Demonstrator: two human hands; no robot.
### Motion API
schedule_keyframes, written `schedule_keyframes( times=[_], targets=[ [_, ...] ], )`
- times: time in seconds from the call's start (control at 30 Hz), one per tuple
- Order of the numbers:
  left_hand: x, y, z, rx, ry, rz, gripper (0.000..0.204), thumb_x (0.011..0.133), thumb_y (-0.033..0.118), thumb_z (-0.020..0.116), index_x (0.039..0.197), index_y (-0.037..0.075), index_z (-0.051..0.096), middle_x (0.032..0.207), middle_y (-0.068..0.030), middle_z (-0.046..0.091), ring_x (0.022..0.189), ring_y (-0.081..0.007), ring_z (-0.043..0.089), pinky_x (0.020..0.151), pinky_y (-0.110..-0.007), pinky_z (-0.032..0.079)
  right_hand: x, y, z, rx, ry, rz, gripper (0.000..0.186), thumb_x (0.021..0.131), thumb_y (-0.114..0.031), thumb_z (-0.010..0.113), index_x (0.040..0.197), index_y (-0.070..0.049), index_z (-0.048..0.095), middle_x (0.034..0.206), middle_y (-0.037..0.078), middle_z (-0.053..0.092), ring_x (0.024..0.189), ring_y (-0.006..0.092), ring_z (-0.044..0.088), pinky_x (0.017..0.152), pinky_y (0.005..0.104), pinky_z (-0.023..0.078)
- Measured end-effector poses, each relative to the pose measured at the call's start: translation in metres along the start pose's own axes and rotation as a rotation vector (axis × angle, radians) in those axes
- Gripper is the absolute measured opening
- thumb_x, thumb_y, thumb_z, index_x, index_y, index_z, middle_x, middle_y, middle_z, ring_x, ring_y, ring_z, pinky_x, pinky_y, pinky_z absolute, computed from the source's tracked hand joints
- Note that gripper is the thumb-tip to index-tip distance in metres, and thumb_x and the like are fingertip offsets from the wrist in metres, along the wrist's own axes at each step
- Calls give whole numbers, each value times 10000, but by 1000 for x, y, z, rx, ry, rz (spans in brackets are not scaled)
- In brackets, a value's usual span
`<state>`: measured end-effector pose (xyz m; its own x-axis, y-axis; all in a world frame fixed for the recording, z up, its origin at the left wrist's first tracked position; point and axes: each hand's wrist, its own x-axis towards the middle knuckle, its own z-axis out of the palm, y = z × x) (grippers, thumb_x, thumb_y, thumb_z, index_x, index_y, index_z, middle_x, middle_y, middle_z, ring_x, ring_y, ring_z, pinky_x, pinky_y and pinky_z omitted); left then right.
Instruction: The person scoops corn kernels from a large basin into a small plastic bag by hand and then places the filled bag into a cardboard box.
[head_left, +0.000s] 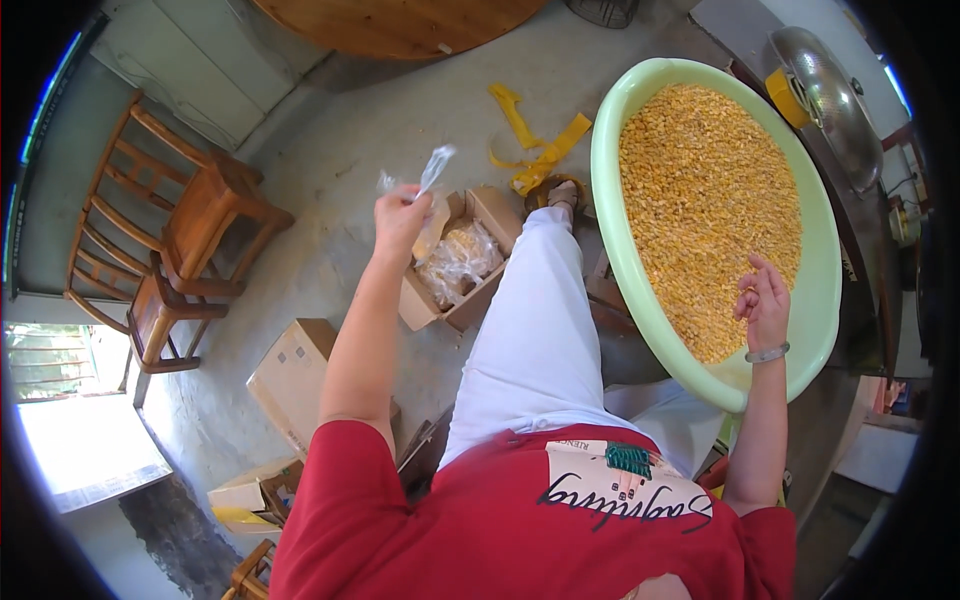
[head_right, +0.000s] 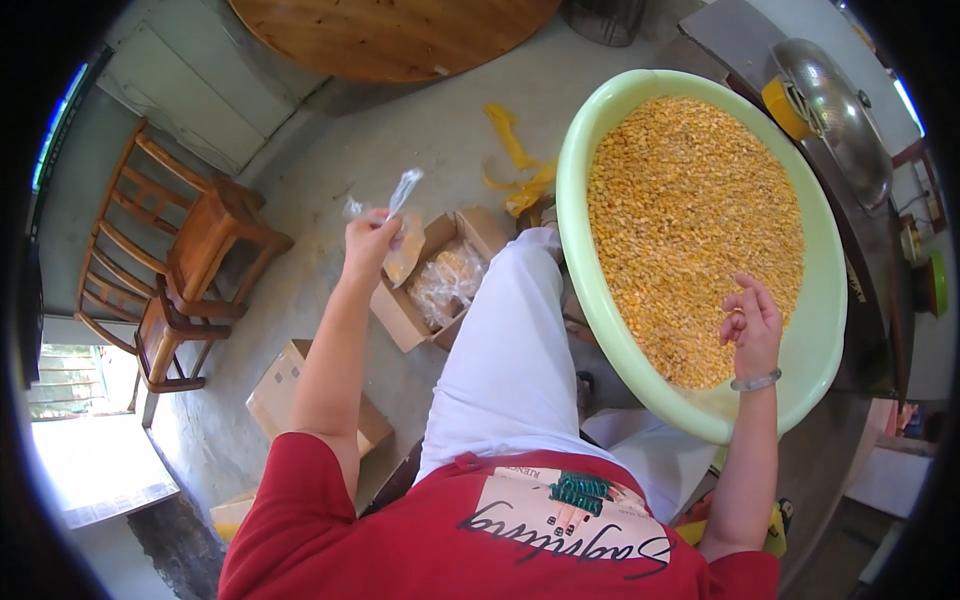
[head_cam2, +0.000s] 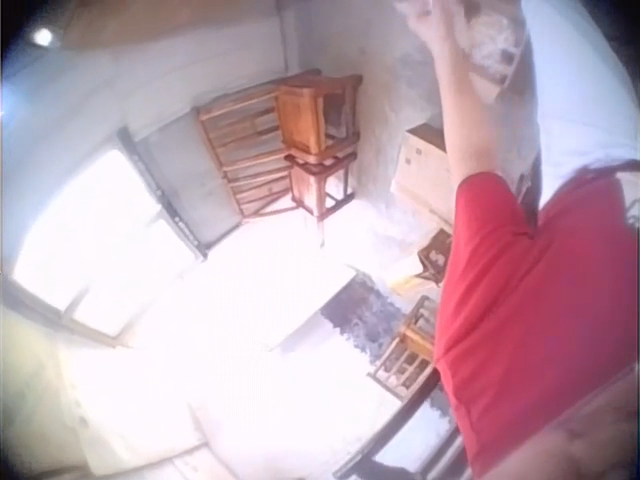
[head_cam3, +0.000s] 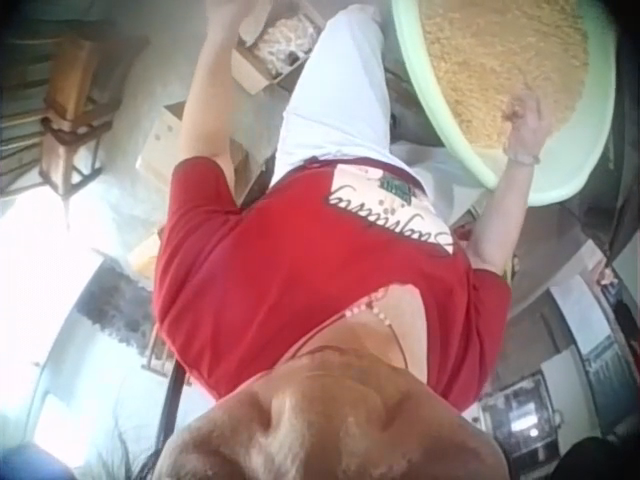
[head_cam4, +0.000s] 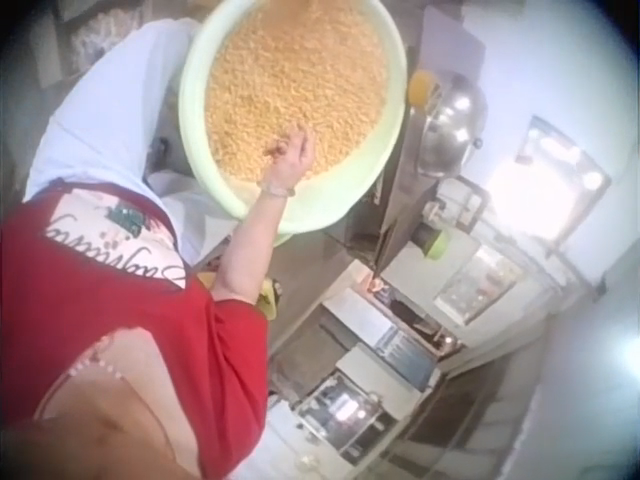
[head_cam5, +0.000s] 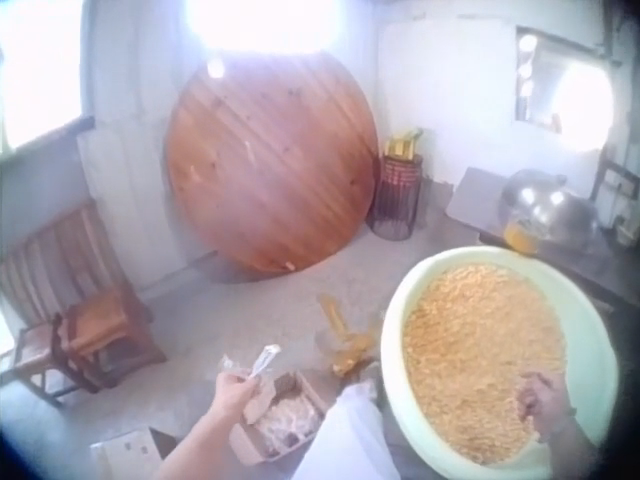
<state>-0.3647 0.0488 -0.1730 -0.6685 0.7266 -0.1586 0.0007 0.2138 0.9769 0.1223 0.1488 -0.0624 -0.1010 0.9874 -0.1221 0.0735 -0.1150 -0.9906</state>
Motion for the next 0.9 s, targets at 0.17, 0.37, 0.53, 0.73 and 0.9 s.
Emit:
schedule_keyframes(
  times=[0.17, 0.37, 0.53, 0.73, 0.9],
  targets=[
    [18, -100, -25, 213, 39, -94, 164, 685, 96, 615, 809, -9, 640, 610, -61, 591, 562, -115, 562, 532, -250, 438, 3, 5, 4, -88, -8, 43, 248, 916, -178, 441, 1088, -10, 504, 688, 39, 544, 409, 75, 476, 342, 185, 362],
    [17, -164, -18, 153, 16, -301, 118, 713, 40, 618, 809, -26, 599, 683, -52, 587, 606, -123, 557, 554, -246, 440, 6, 15, -1, -190, -37, 94, 206, 904, -173, 462, 1027, -30, 544, 666, 38, 541, 398, 72, 471, 340, 184, 366],
    [28, -211, -12, -103, 108, -463, 129, 762, 40, 580, 882, 3, 555, 677, -53, 570, 551, -121, 522, 475, -234, 384, 11, 18, -4, -198, 3, 108, 187, 893, -163, 477, 1003, -34, 557, 658, 35, 544, 402, 78, 476, 344, 185, 362],
    [21, -185, 22, -239, 182, -661, 148, 792, 101, 582, 930, 81, 531, 780, -18, 563, 683, -128, 543, 547, -283, 412, 9, 26, -8, -265, -11, 158, 172, 887, -149, 483, 987, -33, 560, 662, 34, 546, 413, 77, 477, 348, 180, 354],
    [28, -188, 42, -300, 242, -658, 167, 795, 122, 599, 948, 85, 544, 816, -20, 569, 727, -143, 550, 581, -284, 428, 9, 24, -4, -292, -30, 162, 171, 883, -143, 486, 987, -28, 557, 667, 35, 549, 419, 75, 474, 354, 181, 354]
  ],
)
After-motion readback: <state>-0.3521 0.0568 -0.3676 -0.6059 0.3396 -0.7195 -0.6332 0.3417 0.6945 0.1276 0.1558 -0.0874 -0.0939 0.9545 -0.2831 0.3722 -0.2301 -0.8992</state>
